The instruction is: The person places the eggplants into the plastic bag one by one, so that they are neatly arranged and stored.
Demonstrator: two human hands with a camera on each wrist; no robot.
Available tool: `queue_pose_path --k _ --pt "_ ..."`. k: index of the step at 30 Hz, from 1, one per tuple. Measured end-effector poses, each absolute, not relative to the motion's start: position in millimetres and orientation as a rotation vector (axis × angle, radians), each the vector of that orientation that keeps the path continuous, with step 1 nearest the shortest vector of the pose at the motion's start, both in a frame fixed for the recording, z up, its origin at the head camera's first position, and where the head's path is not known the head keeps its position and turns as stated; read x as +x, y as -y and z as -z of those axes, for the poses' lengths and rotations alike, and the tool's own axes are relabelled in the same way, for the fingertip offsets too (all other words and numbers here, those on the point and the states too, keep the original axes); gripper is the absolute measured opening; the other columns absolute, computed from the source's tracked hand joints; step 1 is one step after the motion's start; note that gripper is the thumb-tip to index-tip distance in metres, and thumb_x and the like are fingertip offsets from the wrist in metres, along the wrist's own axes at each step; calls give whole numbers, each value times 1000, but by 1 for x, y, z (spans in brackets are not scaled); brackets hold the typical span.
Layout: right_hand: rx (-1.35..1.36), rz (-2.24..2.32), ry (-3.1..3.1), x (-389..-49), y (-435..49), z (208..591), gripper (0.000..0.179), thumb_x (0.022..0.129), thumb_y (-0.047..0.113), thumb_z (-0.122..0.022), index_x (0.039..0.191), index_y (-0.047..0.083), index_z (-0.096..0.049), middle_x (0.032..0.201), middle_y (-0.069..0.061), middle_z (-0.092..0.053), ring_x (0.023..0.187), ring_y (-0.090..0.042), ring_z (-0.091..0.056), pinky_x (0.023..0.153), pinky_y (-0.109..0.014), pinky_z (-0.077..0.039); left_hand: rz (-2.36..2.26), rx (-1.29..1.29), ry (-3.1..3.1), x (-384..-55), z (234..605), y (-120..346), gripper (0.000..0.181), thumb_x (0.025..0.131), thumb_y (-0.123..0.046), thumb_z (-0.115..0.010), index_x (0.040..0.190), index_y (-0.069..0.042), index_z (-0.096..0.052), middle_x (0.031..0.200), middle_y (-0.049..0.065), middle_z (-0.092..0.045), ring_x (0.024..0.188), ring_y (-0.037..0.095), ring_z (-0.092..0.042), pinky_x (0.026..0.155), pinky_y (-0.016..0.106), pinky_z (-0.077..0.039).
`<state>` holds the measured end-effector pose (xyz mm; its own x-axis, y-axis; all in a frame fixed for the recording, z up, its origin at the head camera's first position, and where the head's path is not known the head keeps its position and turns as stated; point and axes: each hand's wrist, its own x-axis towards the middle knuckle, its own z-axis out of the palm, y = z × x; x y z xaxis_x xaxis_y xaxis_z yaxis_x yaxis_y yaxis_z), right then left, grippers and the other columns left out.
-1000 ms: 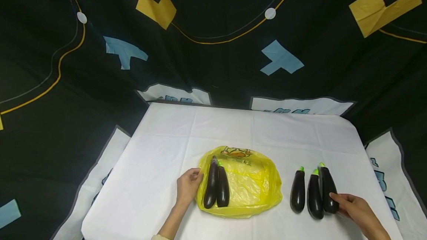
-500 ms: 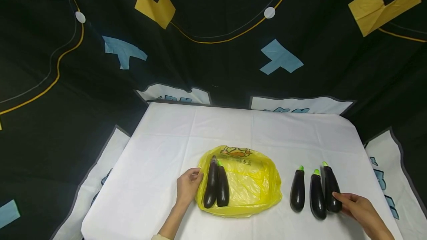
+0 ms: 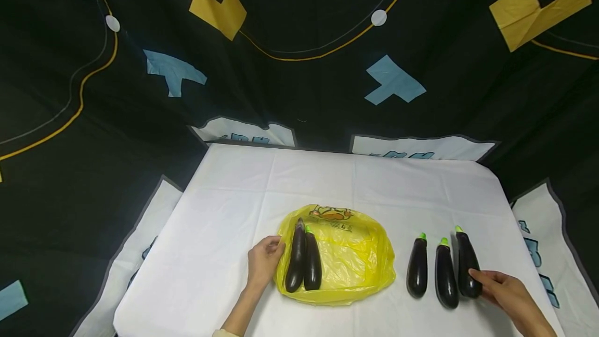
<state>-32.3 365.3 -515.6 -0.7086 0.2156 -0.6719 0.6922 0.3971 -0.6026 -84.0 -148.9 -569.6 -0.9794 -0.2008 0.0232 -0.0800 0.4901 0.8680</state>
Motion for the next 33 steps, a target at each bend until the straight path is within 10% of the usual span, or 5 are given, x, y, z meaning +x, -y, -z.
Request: queue_pose_path --k 33 --pt "605 1415 -2168 -44 -312 486 78 88 47 -62 126 -18 -40 105 -16 -60 89 -15 -63 81 -33 -55 1500 235 2603 -85 572 149 12 85 -10 -71 97 -9 -71 92 7 -71 79 17 -69 65 22 -56"
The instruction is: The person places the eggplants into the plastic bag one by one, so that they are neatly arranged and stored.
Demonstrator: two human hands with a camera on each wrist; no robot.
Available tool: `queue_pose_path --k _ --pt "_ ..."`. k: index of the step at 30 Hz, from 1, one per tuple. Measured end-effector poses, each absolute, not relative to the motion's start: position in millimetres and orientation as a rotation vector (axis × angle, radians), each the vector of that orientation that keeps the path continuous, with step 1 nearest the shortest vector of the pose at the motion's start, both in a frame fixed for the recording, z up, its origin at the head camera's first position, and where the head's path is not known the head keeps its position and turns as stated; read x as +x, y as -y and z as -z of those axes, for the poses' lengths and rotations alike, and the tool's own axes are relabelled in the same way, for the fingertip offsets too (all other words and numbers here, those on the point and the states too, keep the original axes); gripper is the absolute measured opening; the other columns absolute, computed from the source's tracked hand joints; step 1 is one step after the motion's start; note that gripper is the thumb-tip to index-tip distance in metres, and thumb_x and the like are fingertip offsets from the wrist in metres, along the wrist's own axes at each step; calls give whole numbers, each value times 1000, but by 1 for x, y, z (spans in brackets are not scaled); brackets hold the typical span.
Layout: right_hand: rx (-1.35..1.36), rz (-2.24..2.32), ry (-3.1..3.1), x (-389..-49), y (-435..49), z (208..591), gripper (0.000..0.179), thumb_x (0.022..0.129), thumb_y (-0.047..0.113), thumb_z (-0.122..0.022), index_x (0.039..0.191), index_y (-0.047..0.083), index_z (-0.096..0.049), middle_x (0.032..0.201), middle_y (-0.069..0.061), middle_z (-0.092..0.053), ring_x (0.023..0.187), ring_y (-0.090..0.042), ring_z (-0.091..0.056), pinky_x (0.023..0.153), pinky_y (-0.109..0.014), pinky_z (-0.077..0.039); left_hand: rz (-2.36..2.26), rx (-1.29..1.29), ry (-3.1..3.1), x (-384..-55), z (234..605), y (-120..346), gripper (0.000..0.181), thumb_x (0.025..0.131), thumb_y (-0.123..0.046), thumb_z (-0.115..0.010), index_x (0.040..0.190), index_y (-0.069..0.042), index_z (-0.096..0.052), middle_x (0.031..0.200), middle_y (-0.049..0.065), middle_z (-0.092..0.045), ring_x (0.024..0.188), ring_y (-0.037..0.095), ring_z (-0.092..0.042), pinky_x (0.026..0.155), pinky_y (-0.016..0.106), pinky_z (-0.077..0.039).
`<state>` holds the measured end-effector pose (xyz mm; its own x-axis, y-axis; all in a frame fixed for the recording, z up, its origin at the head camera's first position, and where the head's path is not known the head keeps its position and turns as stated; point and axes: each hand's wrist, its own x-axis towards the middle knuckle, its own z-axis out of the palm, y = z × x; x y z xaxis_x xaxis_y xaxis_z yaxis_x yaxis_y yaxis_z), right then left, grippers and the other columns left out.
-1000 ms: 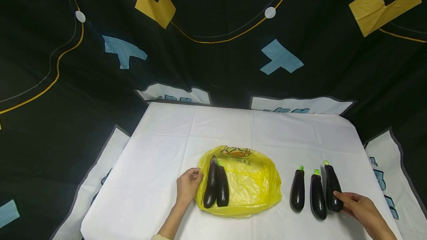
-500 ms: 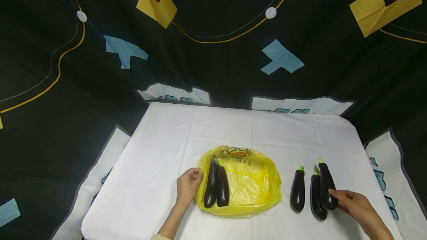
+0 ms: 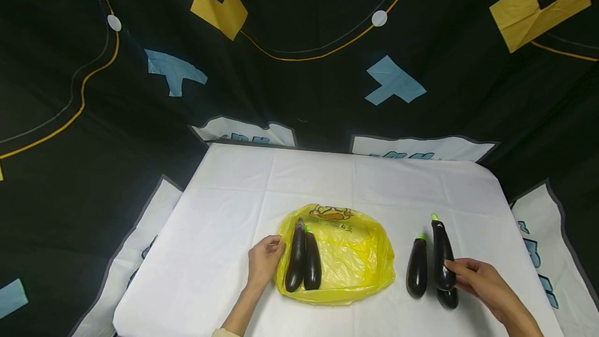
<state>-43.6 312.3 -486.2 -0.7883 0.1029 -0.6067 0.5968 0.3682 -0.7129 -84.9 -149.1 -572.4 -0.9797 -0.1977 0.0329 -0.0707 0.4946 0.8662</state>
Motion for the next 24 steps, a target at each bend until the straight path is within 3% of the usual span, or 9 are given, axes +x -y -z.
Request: queue_pose_path --k 9,24 --pt "492 1452 -2172 -51 -286 476 66 93 38 -60 125 -17 -40 112 -22 -56 93 -20 -63 83 -37 -55 1501 235 2598 -85 573 149 11 84 -10 -72 95 -9 -71 91 7 -71 79 17 -69 66 22 -56" --pt "350 1500 -2165 -64 -234 466 51 89 32 -66 114 -11 -53 101 -14 -62 91 -22 -65 85 -42 -54 1504 226 2581 -84 572 148 11 84 -9 -72 95 -8 -71 91 8 -71 77 18 -69 64 22 -56"
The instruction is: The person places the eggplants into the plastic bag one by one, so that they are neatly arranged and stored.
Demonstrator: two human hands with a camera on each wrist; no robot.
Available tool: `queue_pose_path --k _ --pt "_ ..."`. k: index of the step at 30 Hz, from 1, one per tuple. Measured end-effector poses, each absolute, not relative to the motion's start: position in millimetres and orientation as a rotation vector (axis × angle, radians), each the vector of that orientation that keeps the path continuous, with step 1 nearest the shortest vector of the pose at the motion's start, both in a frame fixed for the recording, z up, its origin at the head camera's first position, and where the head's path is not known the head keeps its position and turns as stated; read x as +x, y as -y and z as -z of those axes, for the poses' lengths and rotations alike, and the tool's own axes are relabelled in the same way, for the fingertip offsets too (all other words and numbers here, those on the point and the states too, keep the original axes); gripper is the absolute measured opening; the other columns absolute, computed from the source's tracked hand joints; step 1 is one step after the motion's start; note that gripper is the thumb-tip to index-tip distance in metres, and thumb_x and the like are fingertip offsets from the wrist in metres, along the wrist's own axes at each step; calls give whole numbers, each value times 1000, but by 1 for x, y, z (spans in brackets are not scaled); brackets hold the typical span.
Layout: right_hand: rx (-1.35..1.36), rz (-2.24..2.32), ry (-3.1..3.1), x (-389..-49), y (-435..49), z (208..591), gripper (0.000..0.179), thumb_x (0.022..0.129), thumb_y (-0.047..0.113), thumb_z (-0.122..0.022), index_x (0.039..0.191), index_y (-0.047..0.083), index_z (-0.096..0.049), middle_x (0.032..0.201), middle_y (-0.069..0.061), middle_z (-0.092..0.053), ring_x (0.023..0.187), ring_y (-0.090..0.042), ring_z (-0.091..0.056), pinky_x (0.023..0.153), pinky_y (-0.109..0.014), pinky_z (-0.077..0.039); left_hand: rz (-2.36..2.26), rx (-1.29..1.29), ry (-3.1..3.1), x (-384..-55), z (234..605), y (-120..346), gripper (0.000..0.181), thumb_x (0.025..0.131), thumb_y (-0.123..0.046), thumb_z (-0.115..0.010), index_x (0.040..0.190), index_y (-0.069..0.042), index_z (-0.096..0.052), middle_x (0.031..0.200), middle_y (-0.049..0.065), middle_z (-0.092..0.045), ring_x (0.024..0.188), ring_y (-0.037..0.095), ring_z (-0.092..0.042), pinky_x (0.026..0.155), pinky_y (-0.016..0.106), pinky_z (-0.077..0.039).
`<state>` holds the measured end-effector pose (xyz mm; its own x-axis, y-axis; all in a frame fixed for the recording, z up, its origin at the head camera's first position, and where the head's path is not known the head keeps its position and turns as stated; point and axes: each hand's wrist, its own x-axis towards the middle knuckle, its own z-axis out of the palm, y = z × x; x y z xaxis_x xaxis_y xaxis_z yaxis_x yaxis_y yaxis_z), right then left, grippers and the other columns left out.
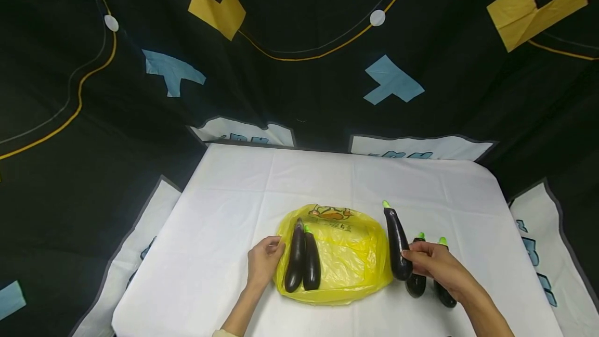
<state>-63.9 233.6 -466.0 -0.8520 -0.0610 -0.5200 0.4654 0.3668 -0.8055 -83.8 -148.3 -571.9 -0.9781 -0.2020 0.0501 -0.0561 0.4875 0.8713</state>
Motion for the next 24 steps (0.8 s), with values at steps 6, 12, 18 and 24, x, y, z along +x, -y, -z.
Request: queue_pose_path --k 6,12,18,24 --pt "356 1501 -2148 -68 -213 467 54 85 32 -70 115 -10 -53 106 -14 -62 93 -23 -65 81 -39 -55 1516 222 2588 -84 573 149 12 84 -10 -71 96 -8 -71 91 8 -71 78 18 -69 64 21 -56" --pt "306 1506 -2122 -72 -197 469 51 85 26 -70 116 -11 -52 99 -12 -65 91 -22 -66 81 -39 -55 1513 225 2581 -85 575 150 12 84 -9 -72 96 -8 -71 91 8 -71 78 18 -69 64 21 -56" --pt "317 1440 -2173 -76 -177 475 39 81 23 -73 104 -5 -58 89 -10 -64 81 -19 -65 74 -33 -56 1511 215 2582 -85 576 150 12 84 -9 -72 96 -8 -71 94 9 -71 79 19 -69 65 22 -56" --pt "288 1422 -2193 -81 -158 480 38 79 22 -75 100 -5 -57 87 -11 -61 75 -18 -64 72 -33 -57 1514 220 2591 -85 575 148 12 85 -10 -71 97 -8 -71 95 9 -71 80 19 -69 65 22 -56"
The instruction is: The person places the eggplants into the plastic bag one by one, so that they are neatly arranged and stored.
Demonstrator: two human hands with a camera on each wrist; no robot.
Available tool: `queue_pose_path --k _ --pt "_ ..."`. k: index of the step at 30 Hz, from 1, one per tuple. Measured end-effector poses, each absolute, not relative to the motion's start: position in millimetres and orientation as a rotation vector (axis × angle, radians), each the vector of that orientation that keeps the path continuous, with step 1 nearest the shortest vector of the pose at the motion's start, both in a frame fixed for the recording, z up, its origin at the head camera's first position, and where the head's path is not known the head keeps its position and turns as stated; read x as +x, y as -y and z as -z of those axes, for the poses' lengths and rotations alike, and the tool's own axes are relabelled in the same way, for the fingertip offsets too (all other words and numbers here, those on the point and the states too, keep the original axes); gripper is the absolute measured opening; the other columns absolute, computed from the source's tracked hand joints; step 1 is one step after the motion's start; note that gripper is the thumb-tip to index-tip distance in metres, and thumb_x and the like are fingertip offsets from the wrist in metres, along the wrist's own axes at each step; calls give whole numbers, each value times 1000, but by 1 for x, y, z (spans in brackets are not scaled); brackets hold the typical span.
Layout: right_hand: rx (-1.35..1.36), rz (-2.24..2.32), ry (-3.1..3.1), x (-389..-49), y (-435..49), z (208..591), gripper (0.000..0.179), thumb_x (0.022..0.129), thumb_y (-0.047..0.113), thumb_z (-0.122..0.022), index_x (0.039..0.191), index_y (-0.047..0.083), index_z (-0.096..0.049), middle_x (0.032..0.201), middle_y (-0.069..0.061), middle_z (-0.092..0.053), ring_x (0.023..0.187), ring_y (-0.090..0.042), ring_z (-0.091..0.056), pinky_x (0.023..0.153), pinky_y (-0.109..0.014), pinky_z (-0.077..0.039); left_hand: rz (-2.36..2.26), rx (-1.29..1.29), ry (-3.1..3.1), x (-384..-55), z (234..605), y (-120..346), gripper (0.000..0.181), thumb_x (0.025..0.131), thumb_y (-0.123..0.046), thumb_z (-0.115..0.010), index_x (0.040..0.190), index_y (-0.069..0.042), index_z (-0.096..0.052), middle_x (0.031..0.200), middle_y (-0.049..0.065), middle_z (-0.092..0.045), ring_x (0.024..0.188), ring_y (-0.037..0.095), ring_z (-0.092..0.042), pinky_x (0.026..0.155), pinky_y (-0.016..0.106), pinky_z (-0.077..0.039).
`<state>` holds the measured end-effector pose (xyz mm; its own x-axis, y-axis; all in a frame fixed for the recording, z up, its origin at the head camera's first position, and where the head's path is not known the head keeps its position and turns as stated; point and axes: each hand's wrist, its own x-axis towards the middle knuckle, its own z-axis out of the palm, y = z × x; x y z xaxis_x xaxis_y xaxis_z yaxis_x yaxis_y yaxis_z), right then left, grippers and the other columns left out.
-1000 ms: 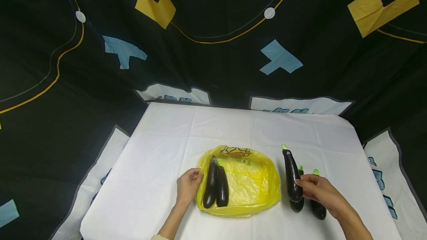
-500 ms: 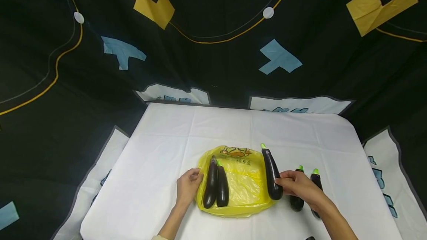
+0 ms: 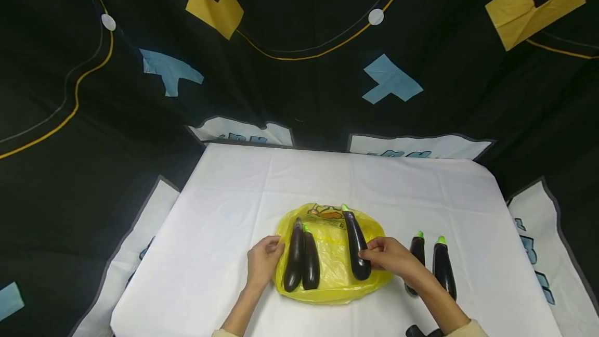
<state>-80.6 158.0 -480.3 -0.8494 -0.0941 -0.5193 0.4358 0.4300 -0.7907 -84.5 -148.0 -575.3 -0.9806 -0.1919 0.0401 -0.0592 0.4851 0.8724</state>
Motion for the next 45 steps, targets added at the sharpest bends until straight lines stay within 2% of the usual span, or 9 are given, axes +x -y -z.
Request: queue_pose_path --k 5,15,19,22,25,32,34,40,45 --pt "228 1457 -2146 -84 -144 486 37 80 19 -74 99 -8 -56 88 -13 -60 75 -20 -66 73 -37 -57 1512 215 2586 -85 574 148 12 84 -10 -72 96 -8 -71 95 9 -71 80 19 -69 65 22 -56" --pt "100 1362 -2182 -89 -121 500 24 79 18 -74 82 -1 -60 75 -6 -60 66 -16 -61 65 -34 -56 1497 205 2578 -85 574 148 12 84 -9 -72 96 -8 -71 93 9 -71 78 19 -69 64 23 -56" --pt "29 1341 -2166 -91 -113 506 25 79 18 -74 68 5 -56 60 0 -50 53 -11 -48 51 -25 -45 1492 193 2564 -85 574 149 12 83 -9 -72 95 -7 -71 91 9 -71 77 20 -69 63 24 -57" --pt "-14 1307 -2176 -91 -107 510 35 81 17 -73 57 10 -49 50 5 -40 45 -8 -37 45 -21 -35 1486 191 2573 -85 574 148 12 83 -9 -72 95 -7 -71 88 8 -71 75 19 -69 61 23 -56" --pt "-38 1275 -2203 -90 -101 515 43 81 15 -72 51 13 -43 45 8 -35 42 -7 -32 43 -20 -32 1479 192 2585 -85 573 148 12 83 -9 -72 95 -7 -71 85 8 -71 74 18 -69 61 22 -56" --pt "-70 1183 -2275 -89 -89 519 47 80 14 -73 48 16 -39 44 8 -37 40 -8 -39 49 -29 -50 1488 198 2580 -85 573 148 12 83 -8 -72 95 -6 -71 83 7 -71 73 18 -69 60 23 -56" --pt "-67 1154 -2296 -90 -87 519 46 79 14 -74 47 16 -40 43 8 -38 40 -8 -39 47 -27 -49 1485 194 2582 -85 573 147 11 83 -7 -72 95 -7 -71 83 7 -71 73 18 -69 60 24 -56" --pt "-54 1093 -2319 -94 -83 516 38 75 13 -76 47 7 -51 41 5 -42 37 -7 -33 38 -18 -27 1491 193 2586 -85 573 147 12 84 -8 -72 96 -5 -70 87 9 -71 76 19 -69 62 23 -56" --pt "-32 1047 -2320 -96 -81 515 29 74 13 -77 54 1 -61 46 0 -51 40 -8 -40 40 -18 -32 1486 190 2593 -86 573 146 12 84 -8 -72 96 -4 -70 87 9 -71 76 19 -69 62 22 -56"
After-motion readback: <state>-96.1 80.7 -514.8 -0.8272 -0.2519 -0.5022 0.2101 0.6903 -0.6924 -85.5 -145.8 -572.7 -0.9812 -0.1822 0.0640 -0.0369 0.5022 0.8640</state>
